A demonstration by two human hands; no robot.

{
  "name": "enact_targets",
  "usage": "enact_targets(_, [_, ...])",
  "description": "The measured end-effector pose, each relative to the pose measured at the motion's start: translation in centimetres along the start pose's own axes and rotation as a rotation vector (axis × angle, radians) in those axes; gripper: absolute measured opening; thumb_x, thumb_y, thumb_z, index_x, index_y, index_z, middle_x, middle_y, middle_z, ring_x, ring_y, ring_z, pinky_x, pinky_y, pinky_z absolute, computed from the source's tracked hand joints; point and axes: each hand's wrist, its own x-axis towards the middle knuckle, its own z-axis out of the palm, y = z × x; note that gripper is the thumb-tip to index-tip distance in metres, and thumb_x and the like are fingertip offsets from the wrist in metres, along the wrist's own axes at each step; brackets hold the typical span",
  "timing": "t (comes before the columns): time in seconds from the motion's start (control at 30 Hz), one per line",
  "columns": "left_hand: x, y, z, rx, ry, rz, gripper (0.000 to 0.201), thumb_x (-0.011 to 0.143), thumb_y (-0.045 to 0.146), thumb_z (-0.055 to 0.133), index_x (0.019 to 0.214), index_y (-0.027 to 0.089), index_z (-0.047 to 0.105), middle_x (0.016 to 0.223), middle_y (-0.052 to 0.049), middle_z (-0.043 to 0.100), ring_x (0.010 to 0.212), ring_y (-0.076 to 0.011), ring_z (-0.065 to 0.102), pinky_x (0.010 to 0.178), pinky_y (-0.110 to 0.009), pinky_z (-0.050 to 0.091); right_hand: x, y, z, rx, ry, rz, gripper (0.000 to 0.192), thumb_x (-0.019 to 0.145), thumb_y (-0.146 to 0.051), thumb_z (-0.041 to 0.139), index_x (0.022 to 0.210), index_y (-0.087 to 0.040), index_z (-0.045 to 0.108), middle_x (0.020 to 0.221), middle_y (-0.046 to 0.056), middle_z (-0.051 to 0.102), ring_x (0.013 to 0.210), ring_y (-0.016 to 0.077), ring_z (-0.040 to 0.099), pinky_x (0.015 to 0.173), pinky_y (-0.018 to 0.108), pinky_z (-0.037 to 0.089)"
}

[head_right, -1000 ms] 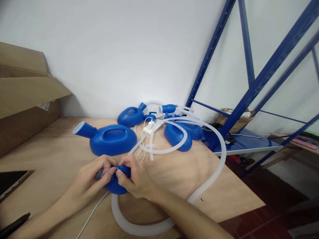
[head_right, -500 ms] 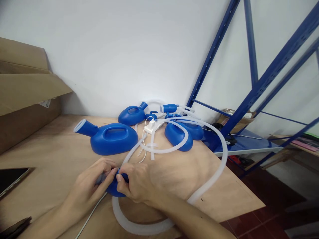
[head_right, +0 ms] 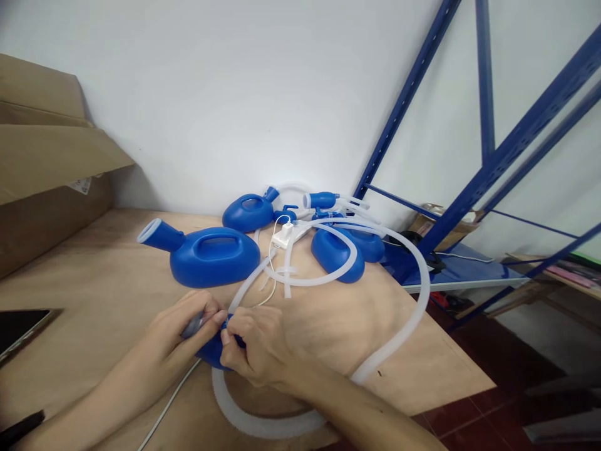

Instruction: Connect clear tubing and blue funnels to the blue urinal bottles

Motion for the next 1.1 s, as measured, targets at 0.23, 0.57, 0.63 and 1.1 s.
enact_targets(0.23, [0.6,-1.2,-0.6,-0.121,-0.154,-0.110,0.032,0.098,0.045,0.052,0.075,0.023,0.051,0.075,0.002,0.060,0.074,-0.0165,0.057,0.069,-0.029,0.046,0.0,-0.8,0.1,0.009,-0.054,0.107,0.009,0.097,-0.022,0.049,0.088,-0.023,0.047,0.066,-0.005,0.056,0.053,0.0112,0.046,0.054,0.026,0.035])
enact_targets(0.57, [1.8,-2.4,-2.3,-0.029,-0.280,0.114,0.033,0.086,0.041,0.074,0.117,0.030,0.068,0.119,-0.003,0.071,0.108,-0.0223,0.068,0.096,-0.036,0.056,0.6,2.5,-1.1,0.229,0.016,0.533,0.021,0.103,-0.042,0.051,0.105,-0.023,0.058,0.076,-0.002,0.067,0.066,0.0144,0.061,0.065,0.028,0.048])
enact_targets(0.63, [2.5,-3.0,-3.2,-0.084,-0.234,0.010,0.036,0.081,0.044,0.078,0.113,0.028,0.070,0.113,-0.003,0.072,0.100,-0.0228,0.069,0.087,-0.034,0.058,1.0,3.5,-1.3,0.196,0.027,0.545,0.027,0.103,-0.045,0.051,0.112,-0.022,0.060,0.086,0.001,0.069,0.076,0.0163,0.065,0.072,0.030,0.051])
enact_targets(1.1, [5.9,-5.9,-14.3,-0.658,0.820,-0.537,0.023,0.087,0.037,0.069,0.086,0.019,0.055,0.107,0.005,0.061,0.080,-0.0126,0.053,0.055,-0.022,0.042,-0.9,7.0,-0.3,-0.491,-0.488,0.467,0.036,0.101,-0.033,0.059,0.134,-0.022,0.064,0.135,0.016,0.062,0.124,0.0337,0.056,0.107,0.054,0.046])
